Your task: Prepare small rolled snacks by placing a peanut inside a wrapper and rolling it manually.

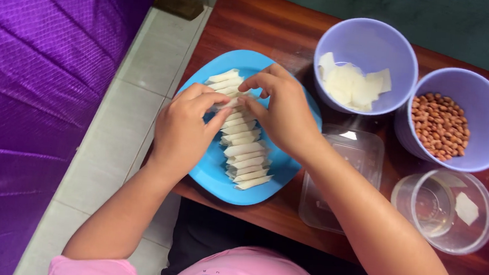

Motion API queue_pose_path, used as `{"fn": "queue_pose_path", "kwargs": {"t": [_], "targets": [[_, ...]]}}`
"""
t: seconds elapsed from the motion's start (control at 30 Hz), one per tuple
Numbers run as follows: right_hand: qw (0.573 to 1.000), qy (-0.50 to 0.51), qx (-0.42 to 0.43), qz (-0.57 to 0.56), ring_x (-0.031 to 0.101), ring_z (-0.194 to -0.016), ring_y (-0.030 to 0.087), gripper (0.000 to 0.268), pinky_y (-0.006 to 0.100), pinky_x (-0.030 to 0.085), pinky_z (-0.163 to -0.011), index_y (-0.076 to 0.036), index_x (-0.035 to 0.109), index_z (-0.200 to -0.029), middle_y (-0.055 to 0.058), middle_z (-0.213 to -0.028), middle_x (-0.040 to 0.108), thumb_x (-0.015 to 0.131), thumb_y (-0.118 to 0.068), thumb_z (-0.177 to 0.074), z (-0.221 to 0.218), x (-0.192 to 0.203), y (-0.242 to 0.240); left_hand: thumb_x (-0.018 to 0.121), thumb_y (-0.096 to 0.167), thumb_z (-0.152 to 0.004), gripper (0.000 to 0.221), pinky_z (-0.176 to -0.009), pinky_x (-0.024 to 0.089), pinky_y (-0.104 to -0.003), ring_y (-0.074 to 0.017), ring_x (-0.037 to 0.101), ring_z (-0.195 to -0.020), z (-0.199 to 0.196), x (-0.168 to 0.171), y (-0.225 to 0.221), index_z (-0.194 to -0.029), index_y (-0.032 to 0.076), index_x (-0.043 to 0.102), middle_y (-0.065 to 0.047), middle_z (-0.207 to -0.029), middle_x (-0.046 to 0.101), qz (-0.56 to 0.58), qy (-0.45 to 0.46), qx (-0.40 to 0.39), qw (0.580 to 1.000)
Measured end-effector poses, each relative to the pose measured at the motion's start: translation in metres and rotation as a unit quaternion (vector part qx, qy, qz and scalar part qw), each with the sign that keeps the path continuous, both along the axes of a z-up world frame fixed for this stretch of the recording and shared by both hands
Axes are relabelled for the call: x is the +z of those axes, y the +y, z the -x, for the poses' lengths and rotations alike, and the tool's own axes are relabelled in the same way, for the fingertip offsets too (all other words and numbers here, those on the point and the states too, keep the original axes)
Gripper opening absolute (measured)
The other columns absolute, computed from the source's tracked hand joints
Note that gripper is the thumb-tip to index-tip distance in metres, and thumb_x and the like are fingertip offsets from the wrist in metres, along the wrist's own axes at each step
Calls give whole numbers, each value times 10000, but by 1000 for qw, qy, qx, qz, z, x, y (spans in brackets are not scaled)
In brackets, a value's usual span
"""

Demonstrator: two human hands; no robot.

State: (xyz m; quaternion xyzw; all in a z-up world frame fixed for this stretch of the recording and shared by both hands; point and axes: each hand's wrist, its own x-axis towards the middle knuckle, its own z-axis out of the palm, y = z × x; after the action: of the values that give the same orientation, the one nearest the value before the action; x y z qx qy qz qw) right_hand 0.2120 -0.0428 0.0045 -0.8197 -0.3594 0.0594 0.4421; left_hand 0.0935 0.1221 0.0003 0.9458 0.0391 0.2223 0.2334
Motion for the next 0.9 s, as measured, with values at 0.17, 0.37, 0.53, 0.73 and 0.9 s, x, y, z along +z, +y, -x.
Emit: {"fn": "queue_pose_path", "kwargs": {"t": [0.17,0.37,0.53,0.73,0.9], "targets": [[998,-60,-22,3,690,-842,271,157,394,563,-760,-133,741,-1023,70,-936,630,773,-104,-872,23,32,-48,809,239,-915,150,-773,563,-362,-218,696,-917,11,31,-13,-1052,204,759,25,-1004,660,-52,-40,-34,997],[984,-130,-49,112,661,-830,278,127,400,500,-767,-69,788,-1019,101,-946,692,756,-56,-896,2,78,-130,777,147,-924,136,-804,514,-408,-249,673,-906,-13,78,-52,-1043,83,758,-39,-997,710,-4,0,-202,979],[973,-160,-31,165,667,-777,253,137,386,508,-709,-51,793,-1002,98,-932,713,774,-35,-867,-61,78,-158,734,163,-931,164,-717,497,-476,-320,652,-892,-93,89,-84,-1068,79,765,-75,-998,706,-56,53,-272,959],[952,-29,-22,303,682,-909,274,316,409,509,-767,-146,779,-1115,61,-999,755,782,-115,-800,-115,34,-123,788,267,-809,328,-878,528,-530,-439,650,-1067,-193,50,-125,-1135,232,779,-111,-1102,742,-194,324,-187,907],[916,-34,-10,399,649,-910,366,177,482,523,-793,-113,700,-1015,146,-1046,626,566,-60,-911,-137,-17,-106,615,149,-881,211,-902,379,-375,-217,703,-944,-221,-3,-137,-962,316,714,60,-951,759,-397,318,-170,844]]}}
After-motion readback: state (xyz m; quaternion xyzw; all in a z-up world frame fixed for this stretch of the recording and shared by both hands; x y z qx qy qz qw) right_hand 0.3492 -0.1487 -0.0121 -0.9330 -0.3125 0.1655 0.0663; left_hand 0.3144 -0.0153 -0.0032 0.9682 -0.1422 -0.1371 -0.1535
